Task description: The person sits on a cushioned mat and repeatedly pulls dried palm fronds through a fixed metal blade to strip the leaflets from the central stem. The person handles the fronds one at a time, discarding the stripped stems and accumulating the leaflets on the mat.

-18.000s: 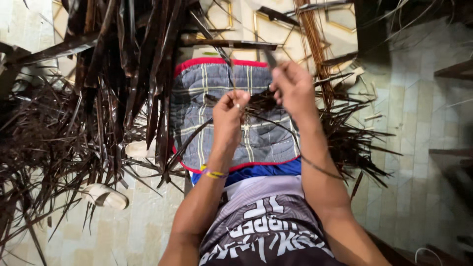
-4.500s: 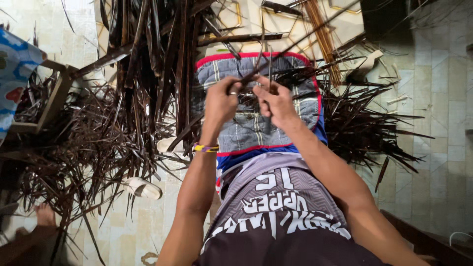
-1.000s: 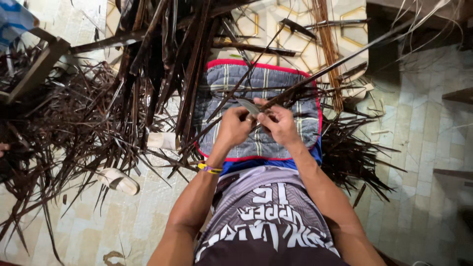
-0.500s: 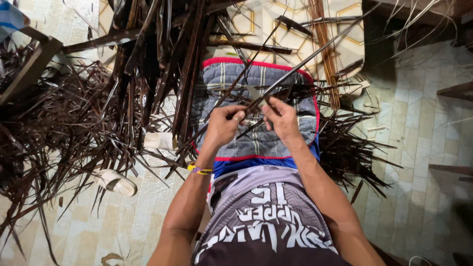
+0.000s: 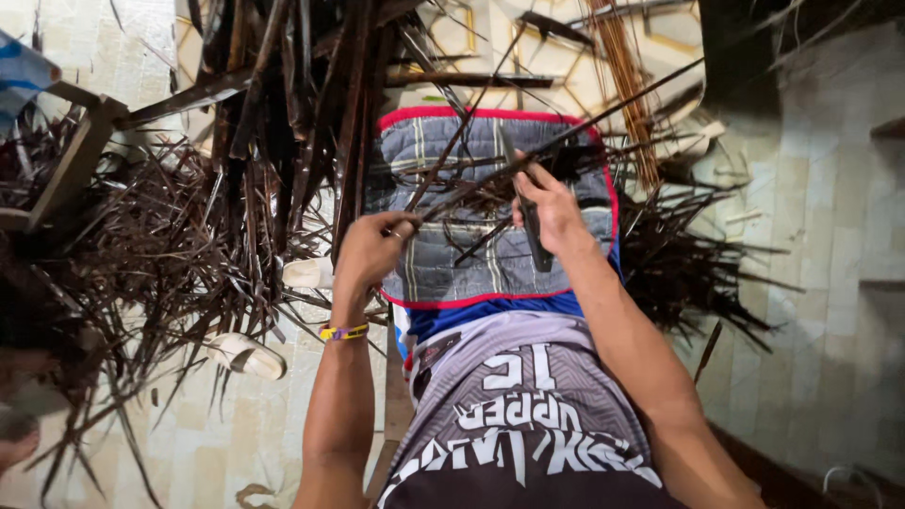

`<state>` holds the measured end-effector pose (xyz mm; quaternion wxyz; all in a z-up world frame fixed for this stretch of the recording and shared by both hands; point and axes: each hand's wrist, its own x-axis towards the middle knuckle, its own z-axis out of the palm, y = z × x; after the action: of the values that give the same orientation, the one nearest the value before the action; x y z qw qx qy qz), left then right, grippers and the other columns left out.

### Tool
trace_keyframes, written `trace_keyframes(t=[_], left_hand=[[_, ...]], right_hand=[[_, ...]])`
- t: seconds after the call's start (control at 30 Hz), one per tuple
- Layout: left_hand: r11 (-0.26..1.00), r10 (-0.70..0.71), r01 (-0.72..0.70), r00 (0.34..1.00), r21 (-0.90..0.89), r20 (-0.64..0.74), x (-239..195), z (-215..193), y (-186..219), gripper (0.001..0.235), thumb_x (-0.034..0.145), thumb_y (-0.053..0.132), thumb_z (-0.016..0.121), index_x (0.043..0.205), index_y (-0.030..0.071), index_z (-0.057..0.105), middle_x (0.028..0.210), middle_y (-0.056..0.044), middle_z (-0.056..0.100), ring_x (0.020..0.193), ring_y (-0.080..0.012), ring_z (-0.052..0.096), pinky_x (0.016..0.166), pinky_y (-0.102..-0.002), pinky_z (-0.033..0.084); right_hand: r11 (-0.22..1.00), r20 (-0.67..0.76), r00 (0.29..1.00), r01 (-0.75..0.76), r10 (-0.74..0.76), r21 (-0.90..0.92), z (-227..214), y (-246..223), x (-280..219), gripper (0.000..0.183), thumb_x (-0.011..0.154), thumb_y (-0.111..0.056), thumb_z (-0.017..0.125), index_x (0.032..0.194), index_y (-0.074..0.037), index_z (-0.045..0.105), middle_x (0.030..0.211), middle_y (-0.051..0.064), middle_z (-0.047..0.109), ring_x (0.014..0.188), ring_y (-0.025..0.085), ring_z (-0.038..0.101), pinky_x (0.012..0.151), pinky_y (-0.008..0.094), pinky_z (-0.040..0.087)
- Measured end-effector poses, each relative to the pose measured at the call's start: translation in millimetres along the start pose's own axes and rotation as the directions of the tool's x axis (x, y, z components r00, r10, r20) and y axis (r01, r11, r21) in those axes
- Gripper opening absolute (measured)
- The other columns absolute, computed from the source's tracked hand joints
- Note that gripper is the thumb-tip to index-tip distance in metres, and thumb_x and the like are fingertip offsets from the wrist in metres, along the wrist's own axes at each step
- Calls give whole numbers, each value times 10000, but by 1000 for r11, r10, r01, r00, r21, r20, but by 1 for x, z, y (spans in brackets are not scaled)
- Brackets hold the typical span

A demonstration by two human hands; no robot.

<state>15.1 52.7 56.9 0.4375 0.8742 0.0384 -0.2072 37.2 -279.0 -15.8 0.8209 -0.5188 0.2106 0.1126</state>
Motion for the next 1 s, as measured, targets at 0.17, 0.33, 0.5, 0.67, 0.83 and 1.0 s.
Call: trace_keyframes(t=[0.17,0.33,0.5,0.67,0.83,1.0], left_hand=[[980,189,-197,943,2,-274,-14,-12,67,388,1156,158,508,1317,-55,789,1366,-350,786,1355,-571,699,1207,-659,495],[890,444,-366,834,273,-328,41,53,90,449,1161,432,700,1289,45,888,1092,-252,850,1124,-507,795,1028,-658,564],[913,193,-155,979,377,-64,84,110,69,538,1168,509,479,1329,118,811,1142,-205,874,1095,-522,836,1024,-659,599],[946,235,-210,969,246,-76,67,95,54,277,1112,283,682,1316,152,814,1163,-214,854,1148,-538,807,1000,-664,621],[979,179,-164,977,124,-113,50,70,35,235,1080,289,764,1300,312,845,1203,-136,869,1234,-452,802,1068,-597,634],[993,116,-112,983,38,-142,15,52,42,210,1070,208,811,1266,237,881,1214,-184,878,1222,-510,795,1087,-611,613]], right_hand=[[998,-127,992,-19,10,-68,-17,71,36,250,1084,-254,922,1302,-158,847,731,144,704,524,289,732,439,384,615],[993,-143,989,20,-37,-119,-12,87,46,247,1061,-229,955,1260,-117,859,783,129,695,608,262,743,460,402,641],[986,-169,985,-3,-25,-167,1,63,27,233,1075,-307,940,1250,-165,885,869,101,745,642,234,750,494,411,698],[996,-129,992,-7,-5,-92,-10,67,30,246,1075,-280,941,1259,-144,850,870,96,689,569,251,703,455,418,674],[998,-87,995,43,-46,-35,-17,36,19,127,1126,-213,847,1190,-105,828,769,97,623,491,286,715,402,402,613],[1000,-110,994,-6,8,18,-30,28,20,187,1097,-287,875,1261,-214,824,741,146,688,534,300,739,458,392,626]])
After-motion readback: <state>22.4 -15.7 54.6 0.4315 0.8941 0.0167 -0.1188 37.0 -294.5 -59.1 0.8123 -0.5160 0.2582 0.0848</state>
